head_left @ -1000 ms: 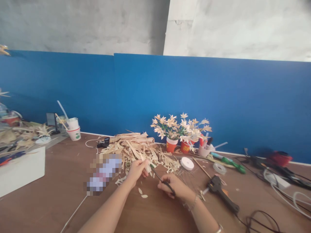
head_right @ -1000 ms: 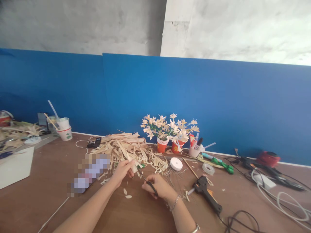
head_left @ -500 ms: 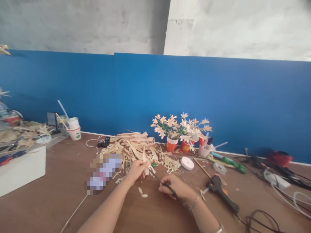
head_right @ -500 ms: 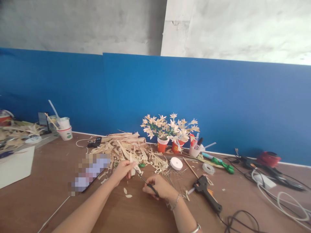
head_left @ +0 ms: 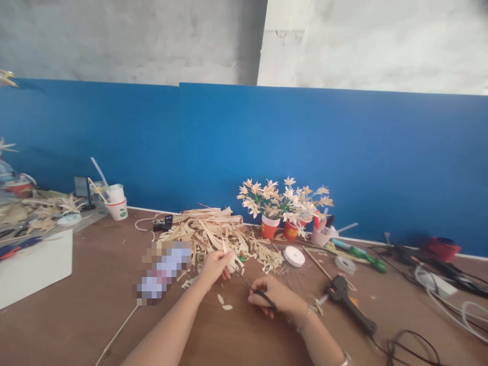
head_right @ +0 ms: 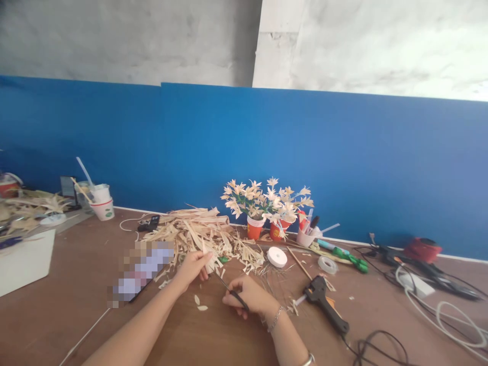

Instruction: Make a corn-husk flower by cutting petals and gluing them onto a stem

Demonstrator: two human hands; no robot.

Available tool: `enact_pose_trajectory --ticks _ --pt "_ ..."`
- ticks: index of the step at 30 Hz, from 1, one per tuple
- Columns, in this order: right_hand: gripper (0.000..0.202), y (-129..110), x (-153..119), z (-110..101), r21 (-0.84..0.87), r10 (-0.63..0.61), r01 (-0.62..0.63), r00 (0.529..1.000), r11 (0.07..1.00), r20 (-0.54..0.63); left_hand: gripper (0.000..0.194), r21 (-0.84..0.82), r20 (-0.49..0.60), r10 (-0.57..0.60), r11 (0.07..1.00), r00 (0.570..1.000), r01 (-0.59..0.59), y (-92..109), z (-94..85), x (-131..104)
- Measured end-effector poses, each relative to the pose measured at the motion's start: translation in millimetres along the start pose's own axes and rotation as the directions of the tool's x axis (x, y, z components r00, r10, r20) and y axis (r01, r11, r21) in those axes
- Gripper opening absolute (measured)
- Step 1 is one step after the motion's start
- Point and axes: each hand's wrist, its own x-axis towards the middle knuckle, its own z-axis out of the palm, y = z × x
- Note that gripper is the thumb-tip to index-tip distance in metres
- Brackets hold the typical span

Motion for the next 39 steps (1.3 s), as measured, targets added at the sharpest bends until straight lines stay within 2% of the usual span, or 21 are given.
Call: enact_pose_trajectory --ticks 18,28,39 --pt "0.023 -2.9 -3.1 -1.3 -0.026 -0.057 0.057 0.998 0.998 0.0 0.038 0.024 0.028 0.027 0.999 0.999 -0.028 -1.8 0.2 -0.6" --pt "0.02 -3.3 -1.4 0.0 -0.081 -0.03 0.027 0.999 0.996 -0.034 0.039 0.06 0.018 0.037 0.997 0.999 -0.038 -5.7 0.3 3.0" --pt "0.024 -1.0 -0.8 -0.2 -0.068 -0.065 0.063 0.998 0.996 -0.021 0.041 0.071 0.023 0.036 0.997 0.999 -0.037 -6.6 -0.3 3.9"
